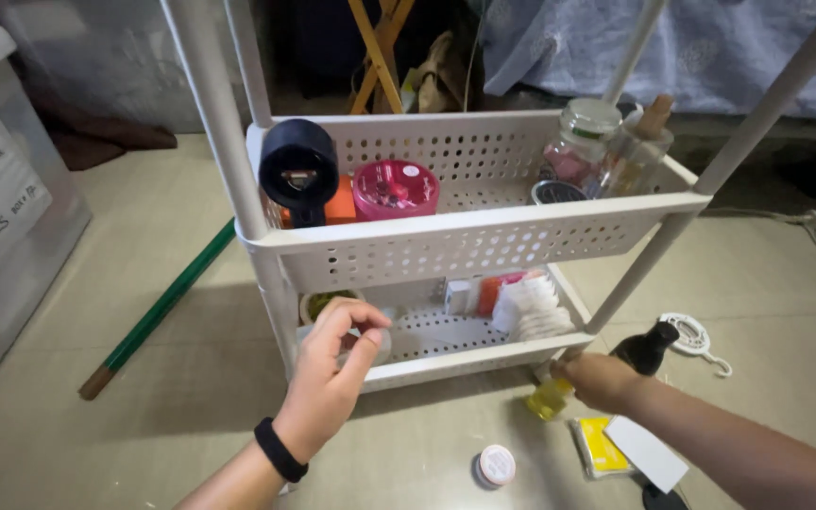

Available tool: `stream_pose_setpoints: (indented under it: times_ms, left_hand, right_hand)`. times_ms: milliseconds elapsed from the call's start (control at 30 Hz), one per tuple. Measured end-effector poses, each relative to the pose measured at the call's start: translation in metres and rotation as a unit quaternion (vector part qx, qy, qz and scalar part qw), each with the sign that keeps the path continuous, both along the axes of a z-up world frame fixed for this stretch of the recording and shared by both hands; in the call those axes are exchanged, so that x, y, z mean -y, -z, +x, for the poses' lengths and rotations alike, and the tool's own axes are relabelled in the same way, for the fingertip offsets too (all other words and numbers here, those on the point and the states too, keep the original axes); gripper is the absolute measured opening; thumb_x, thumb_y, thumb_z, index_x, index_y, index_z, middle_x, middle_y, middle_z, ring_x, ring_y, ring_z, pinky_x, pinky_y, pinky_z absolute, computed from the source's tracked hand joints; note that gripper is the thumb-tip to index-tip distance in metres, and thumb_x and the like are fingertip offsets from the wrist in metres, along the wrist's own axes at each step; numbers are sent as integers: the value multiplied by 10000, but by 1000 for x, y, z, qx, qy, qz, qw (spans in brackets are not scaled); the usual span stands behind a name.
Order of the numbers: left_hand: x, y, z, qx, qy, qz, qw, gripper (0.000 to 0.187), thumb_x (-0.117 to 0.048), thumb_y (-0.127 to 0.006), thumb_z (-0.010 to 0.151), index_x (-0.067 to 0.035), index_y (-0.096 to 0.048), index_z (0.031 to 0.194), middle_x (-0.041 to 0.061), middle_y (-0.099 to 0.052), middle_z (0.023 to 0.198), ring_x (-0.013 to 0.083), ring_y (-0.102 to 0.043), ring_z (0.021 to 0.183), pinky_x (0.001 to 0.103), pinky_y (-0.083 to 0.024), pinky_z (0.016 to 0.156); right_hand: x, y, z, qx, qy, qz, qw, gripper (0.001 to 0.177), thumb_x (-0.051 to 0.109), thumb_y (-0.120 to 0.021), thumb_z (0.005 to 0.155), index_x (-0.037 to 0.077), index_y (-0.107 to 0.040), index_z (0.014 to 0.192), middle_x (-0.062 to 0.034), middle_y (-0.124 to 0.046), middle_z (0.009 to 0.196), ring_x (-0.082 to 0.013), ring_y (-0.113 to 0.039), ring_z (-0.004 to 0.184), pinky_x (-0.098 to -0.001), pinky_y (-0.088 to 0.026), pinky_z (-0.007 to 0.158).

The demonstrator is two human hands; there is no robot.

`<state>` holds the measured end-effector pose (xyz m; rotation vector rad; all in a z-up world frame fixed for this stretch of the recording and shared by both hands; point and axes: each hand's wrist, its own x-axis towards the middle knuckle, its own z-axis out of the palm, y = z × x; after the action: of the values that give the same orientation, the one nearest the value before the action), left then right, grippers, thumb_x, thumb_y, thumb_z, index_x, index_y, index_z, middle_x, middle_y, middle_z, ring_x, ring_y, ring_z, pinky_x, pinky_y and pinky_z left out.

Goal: The person removes various items from the middle shelf of a white rolling cart, including bottles, a pink container, and sticky notes. They wipe the shelf with a tissue, then place the items back in a more organized arrangement.

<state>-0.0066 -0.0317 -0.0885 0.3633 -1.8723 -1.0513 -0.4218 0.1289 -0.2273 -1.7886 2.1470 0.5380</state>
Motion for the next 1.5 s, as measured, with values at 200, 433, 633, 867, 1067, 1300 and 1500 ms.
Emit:
stream_pose_setpoints:
  times_ms: [200,433,633,867,1067,1300,1500]
  left_hand:
    - [7,-9,9,-22,-20,69,997,90,-51,-591,962,-38,-654,1024,8,-617,989,81,-583,854,230,-496,744]
    - [22,-27,16,-81,24,142,986,119,-44,-576,985,-19,-638,1084,25,-614,944,90,-564,813,233,-497,733]
    - [25,-86,28,-159,63,117,978,177,-49,-513,1026,8,-604,1168,74,-647,1025,132,-616,879,273,-545,773]
    - [29,-108,36,-185,66,102,975,265,-89,-463,1022,7,-573,1243,101,-640,1217,167,-627,1161,314,-569,859]
    - [30,-96,26,-172,67,153,971,275,-101,-472,1014,-5,-591,1244,101,-643,1221,166,-621,1155,327,-565,872]
    - [29,-92,22,-161,73,168,970,285,-102,-477,998,-14,-588,1245,86,-638,1230,158,-610,1179,321,-557,872]
    - [31,-86,22,-149,84,151,974,267,-97,-482,1017,-15,-584,1250,93,-648,1220,166,-610,1166,319,-560,888]
  right_hand:
    - [22,-106,63,65,6,5,998,336,226,-756,834,166,-709,1161,-85,-751,1032,-248,-736,966,-365,-586,865]
    - [25,-294,83,396,139,-254,871,268,110,-772,750,35,-756,1007,-110,-773,784,-204,-734,689,-392,-635,681]
    - [26,-365,123,367,-12,-580,728,194,87,-699,951,-3,-671,1121,-146,-737,957,-176,-744,793,-332,-636,739]
    - [111,-368,146,143,175,-472,852,220,207,-760,887,54,-720,1040,-128,-765,922,-216,-742,711,-331,-620,624]
    - [205,-329,93,125,148,-425,884,305,357,-769,866,63,-740,790,-79,-747,661,-157,-730,571,-300,-606,639]
    - [237,-300,106,200,145,-425,871,339,358,-779,862,56,-683,741,-83,-738,615,-147,-720,527,-303,-589,565]
    - [230,-304,110,239,154,-411,866,412,411,-789,892,15,-673,890,-80,-705,667,-147,-682,533,-326,-581,525]
